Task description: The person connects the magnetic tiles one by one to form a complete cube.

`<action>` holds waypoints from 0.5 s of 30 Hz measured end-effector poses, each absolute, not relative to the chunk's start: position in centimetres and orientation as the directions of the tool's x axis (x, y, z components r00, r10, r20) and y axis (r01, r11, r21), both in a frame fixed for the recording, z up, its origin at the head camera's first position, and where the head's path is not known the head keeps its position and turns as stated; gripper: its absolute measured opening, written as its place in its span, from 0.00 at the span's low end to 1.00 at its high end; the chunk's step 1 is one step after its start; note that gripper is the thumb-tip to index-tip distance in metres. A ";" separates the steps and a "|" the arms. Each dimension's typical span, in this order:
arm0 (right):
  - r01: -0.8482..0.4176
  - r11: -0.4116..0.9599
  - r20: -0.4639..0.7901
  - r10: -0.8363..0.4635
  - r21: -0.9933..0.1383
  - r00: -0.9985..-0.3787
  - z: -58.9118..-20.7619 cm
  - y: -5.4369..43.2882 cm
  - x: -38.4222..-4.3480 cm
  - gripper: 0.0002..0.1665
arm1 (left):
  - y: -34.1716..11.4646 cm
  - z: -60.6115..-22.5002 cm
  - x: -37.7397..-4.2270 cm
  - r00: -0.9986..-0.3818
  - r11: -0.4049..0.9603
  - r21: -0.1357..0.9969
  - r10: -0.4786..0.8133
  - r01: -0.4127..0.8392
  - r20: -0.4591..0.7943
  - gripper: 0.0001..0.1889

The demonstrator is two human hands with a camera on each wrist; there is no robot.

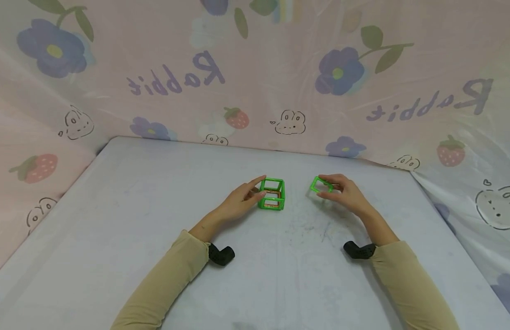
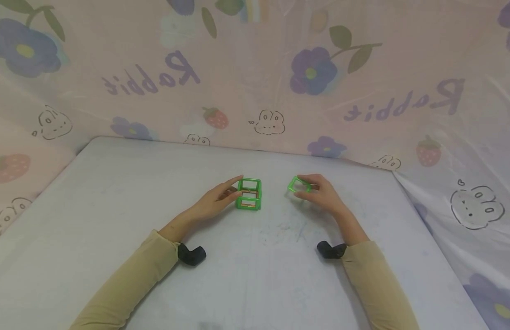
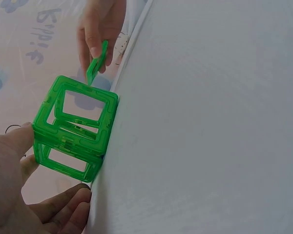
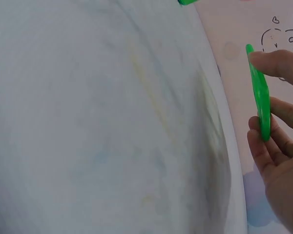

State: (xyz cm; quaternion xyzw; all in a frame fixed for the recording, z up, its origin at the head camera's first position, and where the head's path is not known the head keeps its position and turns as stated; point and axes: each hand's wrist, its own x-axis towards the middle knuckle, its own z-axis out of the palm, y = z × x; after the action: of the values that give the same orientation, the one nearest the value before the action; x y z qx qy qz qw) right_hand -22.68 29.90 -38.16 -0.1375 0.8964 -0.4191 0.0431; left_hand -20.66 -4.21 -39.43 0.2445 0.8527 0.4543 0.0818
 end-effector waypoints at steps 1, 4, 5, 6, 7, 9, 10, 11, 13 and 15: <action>-0.213 0.607 0.038 -0.288 -0.765 -0.957 -38.1 29.8 -22.7 0.35 | -4.2 -39.4 -20.7 -0.868 0.469 0.815 0.491 0.340 0.079 0.29; -0.228 0.600 0.046 -0.302 -0.767 -0.952 -38.1 29.4 -22.7 0.34 | -4.2 -39.5 -20.7 -0.867 0.470 0.816 0.492 0.337 0.075 0.29; -0.235 0.598 0.051 -0.308 -0.767 -0.950 -38.0 29.2 -22.7 0.34 | -4.2 -39.5 -20.7 -0.867 0.468 0.817 0.493 0.337 0.076 0.29; -0.240 0.595 0.056 -0.312 -0.767 -0.949 -38.0 29.1 -22.7 0.34 | -4.3 -39.5 -20.7 -0.866 0.466 0.817 0.494 0.339 0.077 0.29; -0.245 0.590 0.060 -0.315 -0.769 -0.947 -38.0 28.9 -22.7 0.33 | -4.3 -39.5 -20.7 -0.866 0.466 0.817 0.495 0.339 0.077 0.29; -0.253 0.579 0.067 -0.323 -0.775 -0.944 -37.9 28.6 -22.7 0.33 | -4.3 -39.5 -20.7 -0.865 0.464 0.818 0.496 0.340 0.078 0.29; -0.256 0.574 0.069 -0.328 -0.778 -0.942 -37.9 28.5 -22.7 0.33 | -4.3 -39.6 -20.7 -0.864 0.462 0.818 0.498 0.342 0.080 0.29; -0.263 0.566 0.073 -0.335 -0.781 -0.940 -37.8 28.4 -22.6 0.33 | -4.3 -39.6 -20.8 -0.863 0.461 0.818 0.499 0.344 0.081 0.29; -0.273 0.543 0.081 -0.350 -0.794 -0.933 -37.8 28.1 -22.7 0.33 | -4.3 -39.6 -20.8 -0.862 0.461 0.817 0.501 0.346 0.082 0.29; -0.283 0.525 0.088 -0.365 -0.803 -0.927 -37.7 27.9 -22.6 0.32 | -4.3 -39.6 -20.8 -0.860 0.458 0.817 0.502 0.349 0.087 0.29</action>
State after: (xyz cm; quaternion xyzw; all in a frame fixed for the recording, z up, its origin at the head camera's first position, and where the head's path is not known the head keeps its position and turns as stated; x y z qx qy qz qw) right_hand -22.61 27.85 -37.75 -0.1856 0.8721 -0.4504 0.0457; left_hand -20.78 -4.32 -39.56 0.2505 0.8497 0.4564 0.0836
